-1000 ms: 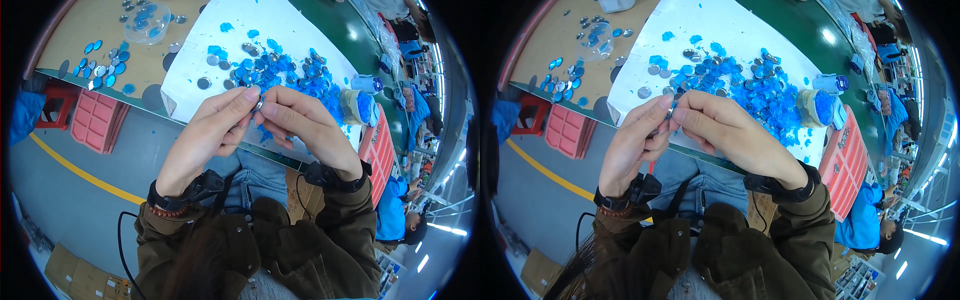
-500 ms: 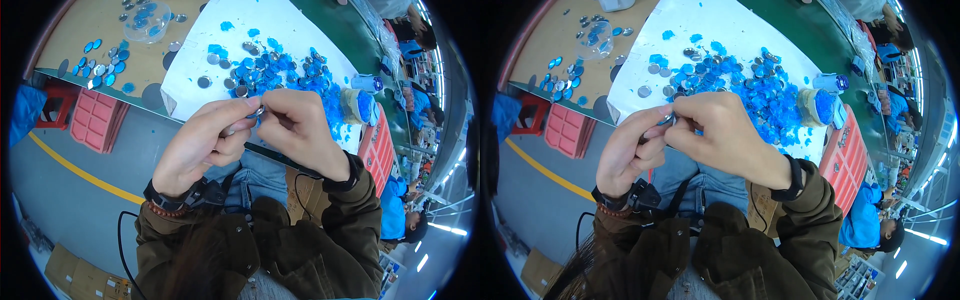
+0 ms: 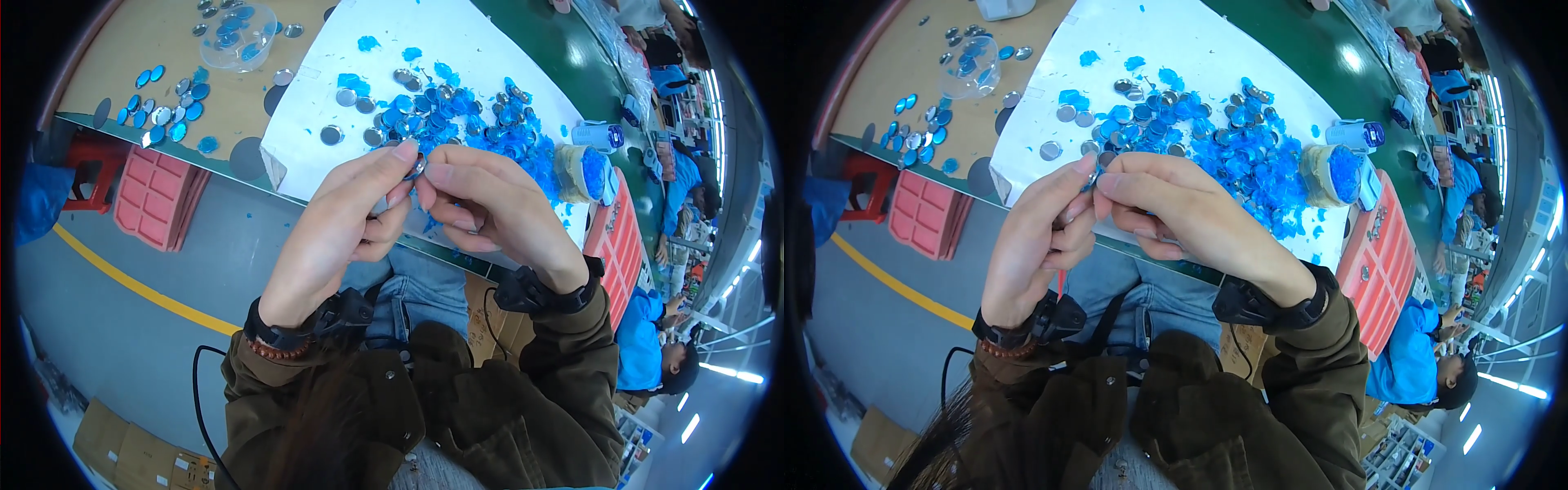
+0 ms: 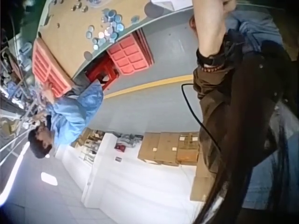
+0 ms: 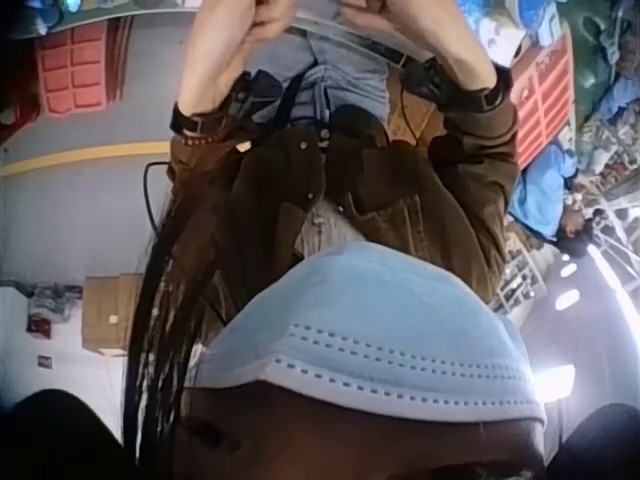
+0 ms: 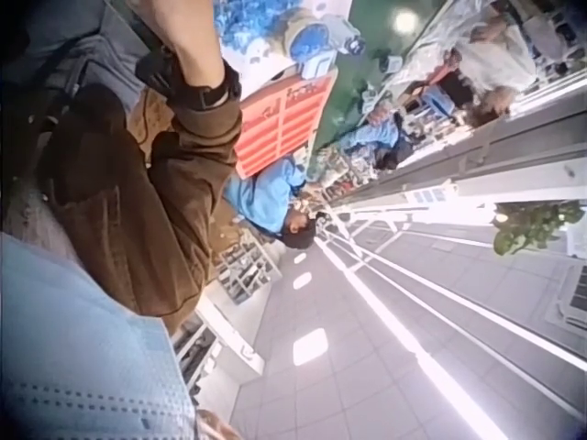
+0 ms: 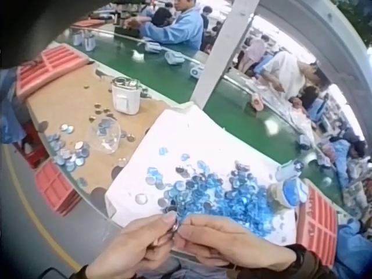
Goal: The person picks up metal pieces from a pile, peels off a blue plastic film by hand, and places the finished pieces into a pink tray.
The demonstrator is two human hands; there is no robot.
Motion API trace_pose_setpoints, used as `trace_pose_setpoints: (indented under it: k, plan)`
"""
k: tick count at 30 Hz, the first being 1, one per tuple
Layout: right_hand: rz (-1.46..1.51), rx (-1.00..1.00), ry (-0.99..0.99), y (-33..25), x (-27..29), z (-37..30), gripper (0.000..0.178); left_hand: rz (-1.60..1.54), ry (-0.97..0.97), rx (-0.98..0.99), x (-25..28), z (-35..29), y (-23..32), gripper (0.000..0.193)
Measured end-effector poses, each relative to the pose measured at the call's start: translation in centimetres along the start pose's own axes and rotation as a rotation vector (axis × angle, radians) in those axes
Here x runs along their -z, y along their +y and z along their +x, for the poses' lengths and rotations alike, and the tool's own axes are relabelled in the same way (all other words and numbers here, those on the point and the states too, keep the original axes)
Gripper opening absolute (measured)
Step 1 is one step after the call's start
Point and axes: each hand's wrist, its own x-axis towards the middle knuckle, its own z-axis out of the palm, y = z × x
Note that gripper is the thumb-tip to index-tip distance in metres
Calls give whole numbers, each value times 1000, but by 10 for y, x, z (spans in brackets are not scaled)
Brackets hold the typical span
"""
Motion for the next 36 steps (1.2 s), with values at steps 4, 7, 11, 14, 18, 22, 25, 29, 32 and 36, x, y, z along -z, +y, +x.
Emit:
trace_pose_setpoints:
  k: [4, 7, 11, 14, 18, 22, 25, 29, 32, 36]
  plan:
    - [56, -41, -2, -4, -1, -1, 24, 92, 9, -53, -1, 1, 0, 32]
    - [73, -52, -17, -5, 0, 0, 22, 149, 10, -80, -2, 1, 0, 33]
    - [81, 64, 24, 5, 2, 9, 17, 111, 1, -112, -1, 1, 2, 31]
    - [-519, 410, 125, 9, 1, 10, 10, 27, -70, 5, 5, 1, 2, 28]
    - [-1143, 758, 173, 5, 9, 9, 4, -139, -182, 214, 13, 2, 4, 28]
    - [-1113, 793, 198, 7, 17, 11, 2, -285, -267, 263, 16, 1, 4, 29]
    - [-1034, 807, 254, 10, 7, 7, 4, -324, -258, 258, 17, 4, 2, 31]
    - [-1089, 923, 263, 13, 8, 15, 5, -302, -270, 236, 17, 4, 1, 30]
    - [-1198, 973, 253, 11, 8, 13, 5, -234, -247, 204, 14, 3, 1, 29]
    - [-1145, 763, 242, 9, 4, 7, 1, -114, -200, 136, 10, 2, 3, 29]
